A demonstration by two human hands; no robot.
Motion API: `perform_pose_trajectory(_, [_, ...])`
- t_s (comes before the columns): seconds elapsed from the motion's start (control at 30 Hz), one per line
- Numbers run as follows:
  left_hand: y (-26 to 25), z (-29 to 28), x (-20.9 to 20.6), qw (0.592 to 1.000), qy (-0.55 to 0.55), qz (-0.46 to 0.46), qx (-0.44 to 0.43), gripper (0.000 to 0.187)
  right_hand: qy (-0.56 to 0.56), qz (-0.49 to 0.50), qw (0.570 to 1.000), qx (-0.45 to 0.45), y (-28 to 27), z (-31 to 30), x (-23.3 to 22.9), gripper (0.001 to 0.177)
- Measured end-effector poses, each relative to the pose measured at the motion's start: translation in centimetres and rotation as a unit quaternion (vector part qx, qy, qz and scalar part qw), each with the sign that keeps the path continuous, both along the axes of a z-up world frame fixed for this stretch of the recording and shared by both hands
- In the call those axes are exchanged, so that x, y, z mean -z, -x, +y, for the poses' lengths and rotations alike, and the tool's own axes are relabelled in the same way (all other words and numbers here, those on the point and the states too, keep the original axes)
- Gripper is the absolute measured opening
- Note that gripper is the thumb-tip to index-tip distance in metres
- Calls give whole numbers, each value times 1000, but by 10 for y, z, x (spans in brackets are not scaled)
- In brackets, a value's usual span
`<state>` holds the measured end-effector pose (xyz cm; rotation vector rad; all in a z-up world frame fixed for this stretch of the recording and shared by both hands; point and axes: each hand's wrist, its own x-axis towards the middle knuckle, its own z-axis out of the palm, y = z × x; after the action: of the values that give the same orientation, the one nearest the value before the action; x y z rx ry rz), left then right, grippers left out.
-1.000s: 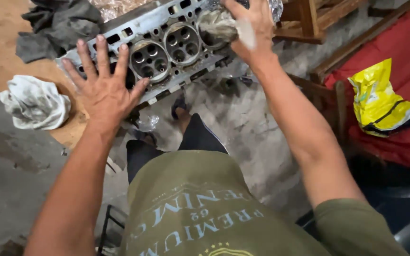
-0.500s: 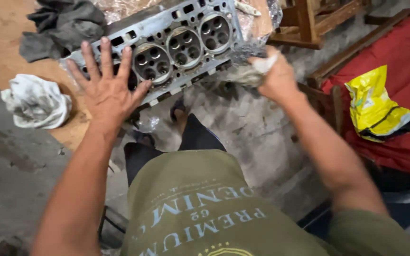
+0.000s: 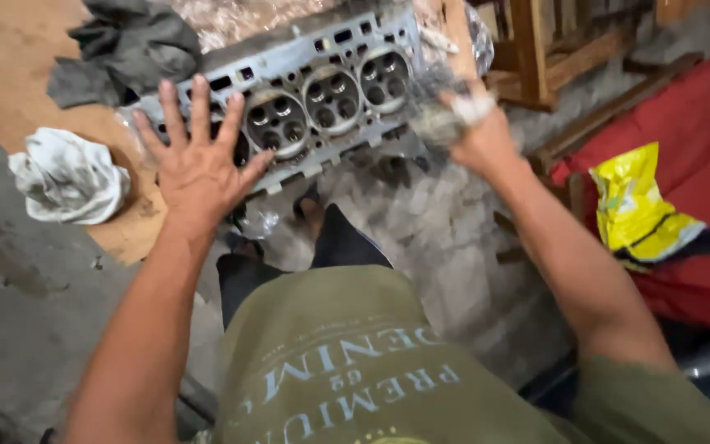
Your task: Cleaning an engine cylinder head using steel wool and a cloth
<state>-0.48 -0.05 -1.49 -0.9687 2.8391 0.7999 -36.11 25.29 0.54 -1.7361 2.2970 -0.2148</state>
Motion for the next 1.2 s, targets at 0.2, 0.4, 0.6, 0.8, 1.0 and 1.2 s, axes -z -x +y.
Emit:
perform_pose_trajectory(0.2, [-2, 2, 10, 999, -28, -36, 1, 89, 51, 34, 998, -9, 3, -75, -13, 61])
perform_pose_trajectory(0.4, [0, 4, 15, 997, -10, -76, -17, 92, -61, 65, 996, -9, -8, -23, -17, 72])
perform_pose_trajectory(0.6, [1, 5, 8, 998, -17, -66, -7, 94, 101, 132, 985, -40, 39, -88, 20, 66])
perform_pose_trajectory(0.8, [-4, 4, 12, 995, 2, -99, -18, 92, -167, 48, 985, -2, -9, -24, -19, 75])
perform_pose_trajectory(1.0, [-2, 4, 7, 1000, -20, -20, -9, 90, 79, 65, 994, 34, 9, -79, -4, 57])
perform_pose_trajectory(1.2, [-7, 5, 11, 995, 0, -94, -8, 93, -190, 112, 974, -39, 6, 28, -40, 72])
